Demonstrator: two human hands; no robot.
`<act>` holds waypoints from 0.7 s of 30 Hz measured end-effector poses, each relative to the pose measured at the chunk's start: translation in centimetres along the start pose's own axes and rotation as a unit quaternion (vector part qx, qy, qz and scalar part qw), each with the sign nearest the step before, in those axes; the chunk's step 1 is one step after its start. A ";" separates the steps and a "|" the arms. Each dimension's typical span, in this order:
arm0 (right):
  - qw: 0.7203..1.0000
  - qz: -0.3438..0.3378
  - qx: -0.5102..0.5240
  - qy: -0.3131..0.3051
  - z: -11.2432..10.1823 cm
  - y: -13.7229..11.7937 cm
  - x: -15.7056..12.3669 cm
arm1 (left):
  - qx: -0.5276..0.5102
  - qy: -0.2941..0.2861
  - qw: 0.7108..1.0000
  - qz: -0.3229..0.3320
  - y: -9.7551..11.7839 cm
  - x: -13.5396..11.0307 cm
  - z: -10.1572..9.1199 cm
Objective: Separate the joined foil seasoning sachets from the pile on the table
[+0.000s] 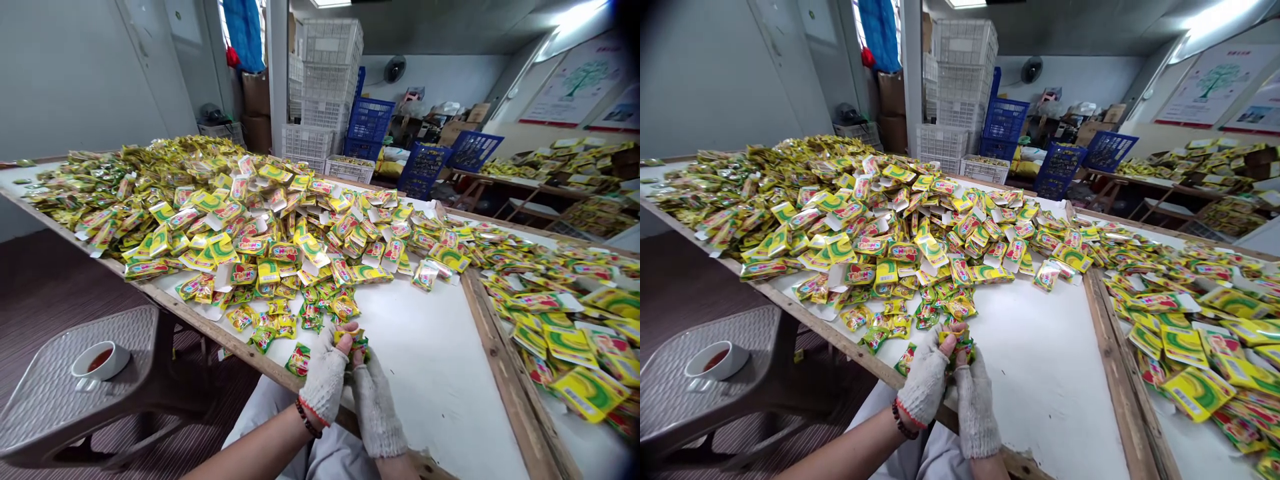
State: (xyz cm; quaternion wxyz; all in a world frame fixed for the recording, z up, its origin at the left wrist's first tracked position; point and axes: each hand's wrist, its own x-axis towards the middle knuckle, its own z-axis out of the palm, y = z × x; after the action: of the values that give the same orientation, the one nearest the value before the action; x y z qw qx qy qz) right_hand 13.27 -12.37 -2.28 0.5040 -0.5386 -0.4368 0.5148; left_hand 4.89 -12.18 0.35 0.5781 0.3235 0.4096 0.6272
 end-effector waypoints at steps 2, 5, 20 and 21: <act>0.997 0.002 0.072 0.017 0.0 -0.5 0.2 | 0.057 -0.043 0.997 0.022 0.2 0.5 -0.4; 0.989 0.020 0.138 0.045 -1.0 -1.4 0.7 | 0.255 -0.101 0.950 0.152 1.9 3.7 -2.1; 0.999 0.004 -0.025 0.030 -4.0 -2.5 0.6 | 0.492 -0.115 0.824 0.256 11.1 16.7 -5.9; 0.999 0.006 -0.030 0.028 -4.2 -2.6 0.7 | 0.457 -0.134 0.848 0.234 10.3 15.3 -5.8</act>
State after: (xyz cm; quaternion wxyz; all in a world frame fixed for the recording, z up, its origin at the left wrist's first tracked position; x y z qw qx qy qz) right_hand 17.64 -11.84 0.02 0.4965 -0.5703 -0.4345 0.4893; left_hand -6.86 2.24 5.80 0.2505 0.7181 0.4811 0.4360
